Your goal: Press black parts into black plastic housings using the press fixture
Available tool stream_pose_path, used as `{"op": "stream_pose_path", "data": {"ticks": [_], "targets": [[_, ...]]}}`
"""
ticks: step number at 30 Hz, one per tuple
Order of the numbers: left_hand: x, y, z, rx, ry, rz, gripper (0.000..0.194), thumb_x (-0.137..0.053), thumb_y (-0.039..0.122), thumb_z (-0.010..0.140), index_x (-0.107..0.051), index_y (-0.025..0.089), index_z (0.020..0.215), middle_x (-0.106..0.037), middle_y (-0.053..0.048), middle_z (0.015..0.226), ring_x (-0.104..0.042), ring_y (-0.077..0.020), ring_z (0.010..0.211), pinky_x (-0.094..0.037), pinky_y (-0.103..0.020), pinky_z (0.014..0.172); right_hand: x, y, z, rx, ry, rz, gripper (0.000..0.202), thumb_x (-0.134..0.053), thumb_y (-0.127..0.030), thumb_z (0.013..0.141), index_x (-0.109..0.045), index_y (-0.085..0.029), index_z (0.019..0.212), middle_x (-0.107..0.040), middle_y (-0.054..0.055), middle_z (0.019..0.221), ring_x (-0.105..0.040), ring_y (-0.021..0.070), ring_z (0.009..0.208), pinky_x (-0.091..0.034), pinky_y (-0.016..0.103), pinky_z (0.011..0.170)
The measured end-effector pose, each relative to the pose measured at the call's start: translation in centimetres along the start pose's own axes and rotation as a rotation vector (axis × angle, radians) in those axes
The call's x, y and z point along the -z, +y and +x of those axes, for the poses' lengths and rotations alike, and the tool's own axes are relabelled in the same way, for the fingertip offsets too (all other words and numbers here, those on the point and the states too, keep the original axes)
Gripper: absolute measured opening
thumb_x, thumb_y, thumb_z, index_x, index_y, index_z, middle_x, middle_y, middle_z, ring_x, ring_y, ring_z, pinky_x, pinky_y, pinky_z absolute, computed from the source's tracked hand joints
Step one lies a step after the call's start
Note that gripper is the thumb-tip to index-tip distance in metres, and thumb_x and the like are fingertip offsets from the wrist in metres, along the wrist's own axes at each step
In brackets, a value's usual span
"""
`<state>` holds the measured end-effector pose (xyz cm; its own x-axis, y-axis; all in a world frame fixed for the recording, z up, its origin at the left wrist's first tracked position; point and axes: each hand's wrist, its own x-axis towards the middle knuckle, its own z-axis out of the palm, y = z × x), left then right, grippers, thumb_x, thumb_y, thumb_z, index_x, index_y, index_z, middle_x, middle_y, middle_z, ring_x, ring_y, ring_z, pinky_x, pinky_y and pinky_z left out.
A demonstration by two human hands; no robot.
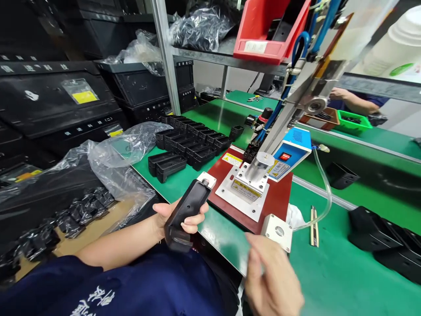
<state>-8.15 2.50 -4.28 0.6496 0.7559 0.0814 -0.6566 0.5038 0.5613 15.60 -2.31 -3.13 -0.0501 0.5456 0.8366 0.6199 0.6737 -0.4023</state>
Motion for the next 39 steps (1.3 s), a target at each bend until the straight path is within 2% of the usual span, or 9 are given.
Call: {"op": "stream_pose_path", "data": {"ticks": [2, 6, 11, 17, 22, 25, 28, 35, 39], "targets": [[-0.6, -0.4, 0.1, -0.086, 0.078, 0.020, 0.081, -0.092, 0.055, 0.038, -0.057, 0.021, 0.103, -0.053, -0.002, 0.093, -0.037, -0.0037, 0.059, -0.027, -0.018, 0.050, -1.4, -1.4, -0.4, 0.080, -0.146, 0.157, 0.036, -0.056, -0.010, 0.085, -0.063, -0.020, 0.119, -0.068, 0.008, 0.098, -0.065, 0.0253, 0.089, -0.055, 0.041, 0.071], [-2.0, -1.4, 0.1, -0.246, 0.248, 0.089, 0.088, -0.092, 0.046, 0.046, -0.048, 0.033, 0.120, -0.053, 0.000, 0.101, -0.044, -0.0048, 0.064, -0.036, -0.019, 0.058, -4.6, -3.1, -0.7, 0.108, -0.266, 0.254, 0.045, -0.058, -0.037, 0.092, -0.051, -0.014, 0.130, -0.063, 0.015, 0.114, -0.059, 0.0281, 0.106, -0.054, 0.047, 0.085], [-3.1, -2.2, -0.2, -0.344, 0.418, 0.179, 0.112, -0.091, 0.047, 0.049, -0.026, 0.040, 0.140, -0.052, 0.001, 0.098, -0.049, -0.0073, 0.070, -0.042, -0.020, 0.064, -6.9, -3.5, -1.8, -0.106, -0.222, 0.428, 0.034, -0.054, -0.037, 0.095, -0.052, -0.021, 0.125, -0.064, 0.009, 0.105, -0.059, 0.0234, 0.101, -0.052, 0.042, 0.084], [-3.0, -2.5, -1.0, -0.333, 0.397, 0.224, 0.098, -0.078, 0.066, 0.057, -0.035, 0.029, 0.137, -0.059, -0.005, 0.101, -0.056, -0.0170, 0.084, -0.048, -0.028, 0.076, -6.3, -3.2, -3.5, -0.364, -0.126, 0.705, 0.023, -0.057, -0.043, 0.092, -0.060, -0.026, 0.107, -0.061, 0.004, 0.093, -0.059, 0.0208, 0.092, -0.050, 0.037, 0.082], [-2.7, -2.5, -1.5, -0.395, 0.505, 0.191, 0.056, -0.062, 0.066, 0.078, -0.054, 0.020, 0.110, -0.061, -0.008, 0.113, -0.059, -0.0196, 0.095, -0.049, -0.030, 0.082, -5.7, -3.3, -4.5, -0.790, -0.004, 0.947, 0.030, -0.066, -0.053, 0.083, -0.066, -0.026, 0.097, -0.062, 0.002, 0.087, -0.059, 0.0170, 0.080, -0.051, 0.028, 0.070], [-2.2, -2.8, -2.0, -0.400, 0.578, 0.253, 0.049, -0.055, 0.063, 0.085, -0.055, 0.017, 0.103, -0.062, -0.010, 0.117, -0.061, -0.0201, 0.094, -0.049, -0.033, 0.083, -5.7, -3.8, -4.6, -1.168, 0.081, 1.153, 0.034, -0.070, -0.056, 0.078, -0.066, -0.024, 0.090, -0.062, 0.000, 0.078, -0.057, 0.0124, 0.067, -0.050, 0.023, 0.061], [-1.4, -3.6, -2.9, -0.404, 0.635, 0.427, 0.044, -0.046, 0.059, 0.092, -0.053, 0.018, 0.108, -0.064, -0.011, 0.116, -0.062, -0.0191, 0.090, -0.049, -0.032, 0.079, -6.0, -4.6, -4.5, -1.427, 0.159, 1.308, 0.034, -0.074, -0.054, 0.076, -0.067, -0.022, 0.087, -0.066, 0.000, 0.084, -0.061, 0.0124, 0.075, -0.054, 0.023, 0.068], [-0.3, -3.8, -5.8, -0.461, 0.679, 1.175, 0.046, -0.031, 0.049, 0.099, -0.043, 0.021, 0.134, -0.061, -0.010, 0.127, -0.055, -0.0236, 0.119, -0.040, -0.040, 0.104, -7.2, -6.7, -5.7, -1.685, 0.185, 1.329, 0.031, -0.069, -0.050, 0.082, -0.065, -0.019, 0.083, -0.069, 0.004, 0.080, -0.060, 0.0111, 0.058, -0.047, 0.018, 0.042], [-0.5, -2.7, -6.3, -0.227, 0.638, 1.298, 0.052, -0.033, 0.052, 0.098, -0.036, 0.023, 0.141, -0.059, -0.011, 0.131, -0.067, -0.0196, 0.088, -0.056, -0.031, 0.068, -7.5, -7.3, -6.5, -1.809, 0.065, 1.316, 0.036, -0.062, -0.053, 0.086, -0.066, -0.018, 0.090, -0.069, 0.006, 0.076, -0.063, 0.0117, 0.056, -0.042, 0.014, 0.036]]}}
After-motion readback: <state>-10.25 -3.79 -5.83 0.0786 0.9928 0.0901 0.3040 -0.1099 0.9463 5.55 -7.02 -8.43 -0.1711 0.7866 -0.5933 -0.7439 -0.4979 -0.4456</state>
